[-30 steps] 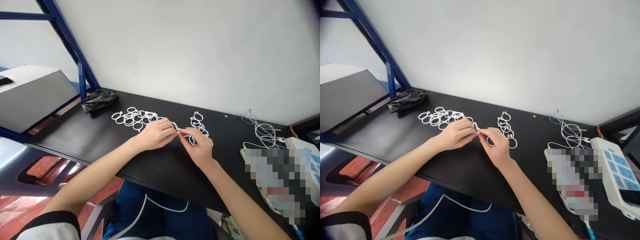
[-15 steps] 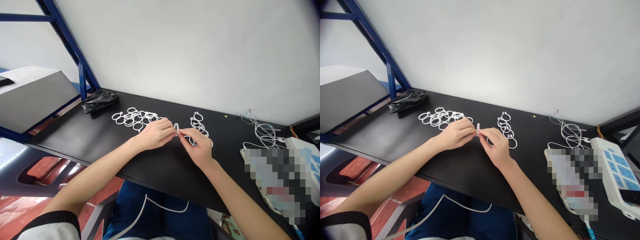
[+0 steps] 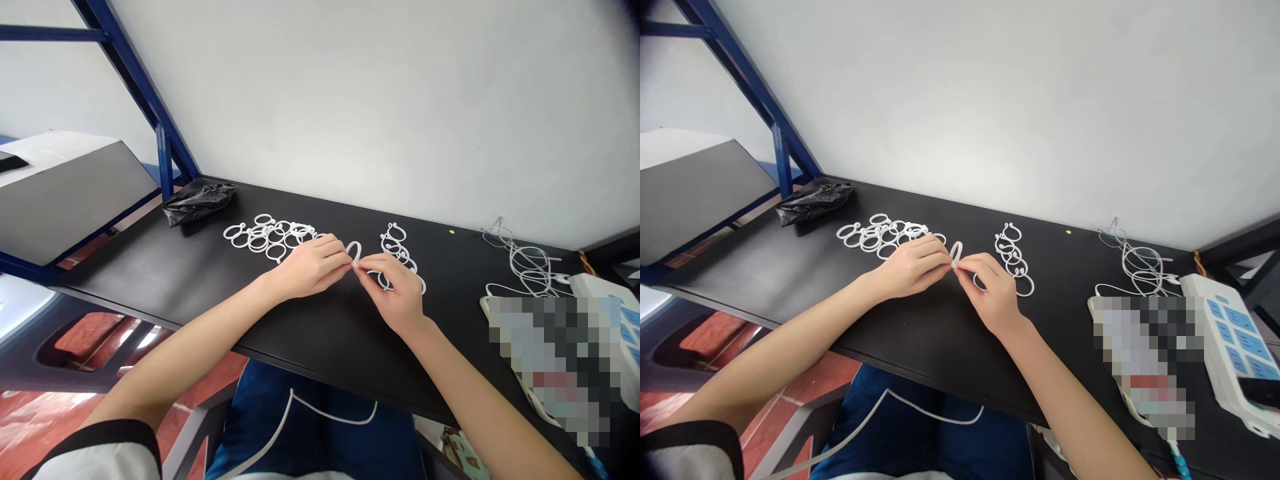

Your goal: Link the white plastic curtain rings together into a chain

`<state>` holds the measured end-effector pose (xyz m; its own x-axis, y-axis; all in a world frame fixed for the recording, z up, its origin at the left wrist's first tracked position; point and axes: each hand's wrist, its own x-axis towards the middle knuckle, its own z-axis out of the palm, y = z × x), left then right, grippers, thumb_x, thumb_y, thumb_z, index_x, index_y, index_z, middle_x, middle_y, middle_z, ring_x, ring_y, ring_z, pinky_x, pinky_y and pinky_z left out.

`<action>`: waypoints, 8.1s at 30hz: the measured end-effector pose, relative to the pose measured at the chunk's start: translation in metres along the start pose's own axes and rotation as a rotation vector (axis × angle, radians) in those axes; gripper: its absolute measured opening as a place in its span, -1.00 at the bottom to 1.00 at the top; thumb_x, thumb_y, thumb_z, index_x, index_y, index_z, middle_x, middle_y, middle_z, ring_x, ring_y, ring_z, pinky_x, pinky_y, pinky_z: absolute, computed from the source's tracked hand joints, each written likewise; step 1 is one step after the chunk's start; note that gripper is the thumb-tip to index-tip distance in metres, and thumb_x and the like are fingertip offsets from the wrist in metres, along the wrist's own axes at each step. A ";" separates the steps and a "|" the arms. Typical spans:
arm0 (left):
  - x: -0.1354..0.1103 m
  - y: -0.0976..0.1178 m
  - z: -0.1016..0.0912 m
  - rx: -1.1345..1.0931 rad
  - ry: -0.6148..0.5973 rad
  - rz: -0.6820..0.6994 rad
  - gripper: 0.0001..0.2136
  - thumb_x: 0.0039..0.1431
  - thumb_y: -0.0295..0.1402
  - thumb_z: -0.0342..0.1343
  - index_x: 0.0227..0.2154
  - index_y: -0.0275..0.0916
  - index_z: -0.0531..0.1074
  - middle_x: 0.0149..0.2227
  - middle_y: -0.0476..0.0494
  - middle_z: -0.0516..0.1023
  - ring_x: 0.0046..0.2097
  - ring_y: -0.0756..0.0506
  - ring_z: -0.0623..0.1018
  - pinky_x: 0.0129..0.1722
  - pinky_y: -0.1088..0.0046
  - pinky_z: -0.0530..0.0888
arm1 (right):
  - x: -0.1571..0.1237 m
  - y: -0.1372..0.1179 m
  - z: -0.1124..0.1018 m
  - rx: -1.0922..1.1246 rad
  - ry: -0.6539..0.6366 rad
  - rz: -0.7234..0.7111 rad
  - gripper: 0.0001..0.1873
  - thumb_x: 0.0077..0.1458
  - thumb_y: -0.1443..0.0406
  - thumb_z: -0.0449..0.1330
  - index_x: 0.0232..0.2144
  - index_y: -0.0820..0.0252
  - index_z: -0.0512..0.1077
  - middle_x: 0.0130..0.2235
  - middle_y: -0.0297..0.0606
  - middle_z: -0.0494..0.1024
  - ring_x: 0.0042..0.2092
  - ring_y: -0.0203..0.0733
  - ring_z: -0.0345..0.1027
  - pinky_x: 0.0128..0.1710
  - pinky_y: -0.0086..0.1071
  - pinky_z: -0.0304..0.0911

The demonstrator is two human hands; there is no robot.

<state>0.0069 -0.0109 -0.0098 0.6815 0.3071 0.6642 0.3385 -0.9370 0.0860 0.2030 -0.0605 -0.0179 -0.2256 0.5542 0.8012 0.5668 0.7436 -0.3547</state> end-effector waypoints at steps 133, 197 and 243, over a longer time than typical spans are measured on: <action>0.004 0.033 -0.007 -0.529 0.310 -0.235 -0.62 0.22 0.00 0.12 -0.16 -0.25 0.39 -0.57 0.11 0.28 -0.50 0.03 0.37 -0.43 0.51 0.39 | -0.003 -0.024 -0.006 0.099 -0.132 -0.150 -0.76 0.33 0.40 -0.07 -0.39 0.15 0.26 -0.56 -0.39 0.36 -0.56 -0.32 0.25 -0.54 -0.43 0.14; 0.002 0.024 0.001 0.004 0.082 -0.125 -0.72 0.33 -0.16 -0.04 -0.10 -0.29 0.31 -0.32 -0.12 0.52 -0.28 -0.07 0.49 -0.39 0.46 0.41 | -0.002 -0.020 -0.009 0.110 -0.057 0.012 -0.83 0.27 0.43 0.02 -0.29 0.16 0.39 -0.49 -0.38 0.47 -0.53 -0.37 0.33 -0.52 -0.47 0.27; -0.003 0.013 0.004 0.377 -0.410 -0.479 -0.74 0.31 -0.47 -0.09 0.00 -0.31 0.36 -0.04 -0.29 0.47 -0.04 -0.26 0.46 -0.15 0.25 0.35 | 0.008 0.007 -0.015 -0.141 0.017 0.252 -0.93 0.20 0.36 0.17 -0.35 0.11 0.41 -0.38 -0.34 0.54 -0.34 -0.20 0.50 -0.30 -0.32 0.41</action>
<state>0.0121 -0.0237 -0.0133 0.5658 0.7755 0.2801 0.8099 -0.5864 -0.0127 0.2168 -0.0565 -0.0064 -0.0505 0.7078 0.7046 0.7079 0.5231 -0.4747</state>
